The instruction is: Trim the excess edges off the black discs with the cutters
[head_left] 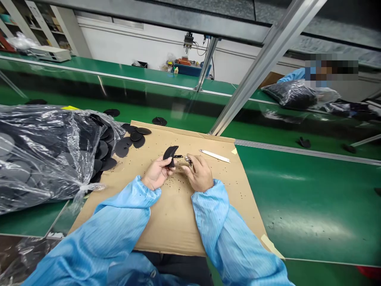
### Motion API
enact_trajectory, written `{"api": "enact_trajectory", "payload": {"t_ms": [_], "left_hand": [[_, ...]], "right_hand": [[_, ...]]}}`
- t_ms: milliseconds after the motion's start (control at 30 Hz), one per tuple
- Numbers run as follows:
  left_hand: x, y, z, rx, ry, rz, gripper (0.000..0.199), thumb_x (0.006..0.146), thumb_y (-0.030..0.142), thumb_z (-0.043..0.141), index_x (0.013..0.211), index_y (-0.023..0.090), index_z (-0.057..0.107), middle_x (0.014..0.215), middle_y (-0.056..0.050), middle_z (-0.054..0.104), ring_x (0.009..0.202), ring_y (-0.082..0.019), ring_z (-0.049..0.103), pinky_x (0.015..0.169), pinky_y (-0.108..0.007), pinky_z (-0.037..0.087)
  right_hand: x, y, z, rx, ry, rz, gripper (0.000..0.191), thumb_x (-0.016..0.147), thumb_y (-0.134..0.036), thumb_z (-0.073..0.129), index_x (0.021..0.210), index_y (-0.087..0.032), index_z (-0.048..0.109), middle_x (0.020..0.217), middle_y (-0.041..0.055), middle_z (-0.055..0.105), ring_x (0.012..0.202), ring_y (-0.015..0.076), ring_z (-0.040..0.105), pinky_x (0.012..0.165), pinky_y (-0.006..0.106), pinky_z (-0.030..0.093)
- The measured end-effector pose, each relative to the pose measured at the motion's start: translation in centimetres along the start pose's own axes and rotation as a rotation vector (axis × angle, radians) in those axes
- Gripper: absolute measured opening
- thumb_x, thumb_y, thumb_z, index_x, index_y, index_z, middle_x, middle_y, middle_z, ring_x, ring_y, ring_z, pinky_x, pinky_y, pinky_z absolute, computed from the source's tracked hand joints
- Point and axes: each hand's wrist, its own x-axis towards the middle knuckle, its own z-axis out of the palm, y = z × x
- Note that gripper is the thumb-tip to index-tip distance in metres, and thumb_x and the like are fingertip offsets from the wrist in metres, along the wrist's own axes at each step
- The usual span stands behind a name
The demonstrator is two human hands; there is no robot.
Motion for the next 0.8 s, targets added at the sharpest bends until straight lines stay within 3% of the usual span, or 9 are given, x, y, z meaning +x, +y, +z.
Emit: {"api": "enact_trajectory", "payload": {"t_ms": [367, 800], "left_hand": [[-0.2, 0.07, 0.03, -0.008, -0.009, -0.035, 0.006, 0.079, 0.007, 0.058, 0.082, 0.012, 0.054, 0.071, -0.005, 0.061, 0.052, -0.01, 0.054, 0.042, -0.017, 0.038], [-0.24, 0.05, -0.03, -0.001, -0.014, -0.021, 0.006, 0.079, 0.008, 0.058, 0.082, 0.011, 0.054, 0.071, -0.005, 0.06, 0.054, -0.009, 0.054, 0.043, -0.017, 0.038]], "right_hand": [[0.03, -0.12, -0.36, -0.004, -0.082, 0.028, 0.037, 0.093, -0.043, 0.048, 0.12, -0.019, 0.058, 0.102, 0.0115, 0.061, 0.096, 0.0241, 0.058, 0.089, 0.038, 0.049], [0.12, -0.26, -0.53, -0.092, -0.081, -0.035, 0.032, 0.094, -0.037, 0.047, 0.116, -0.018, 0.06, 0.103, 0.0105, 0.064, 0.095, 0.0228, 0.059, 0.087, 0.034, 0.048]]}}
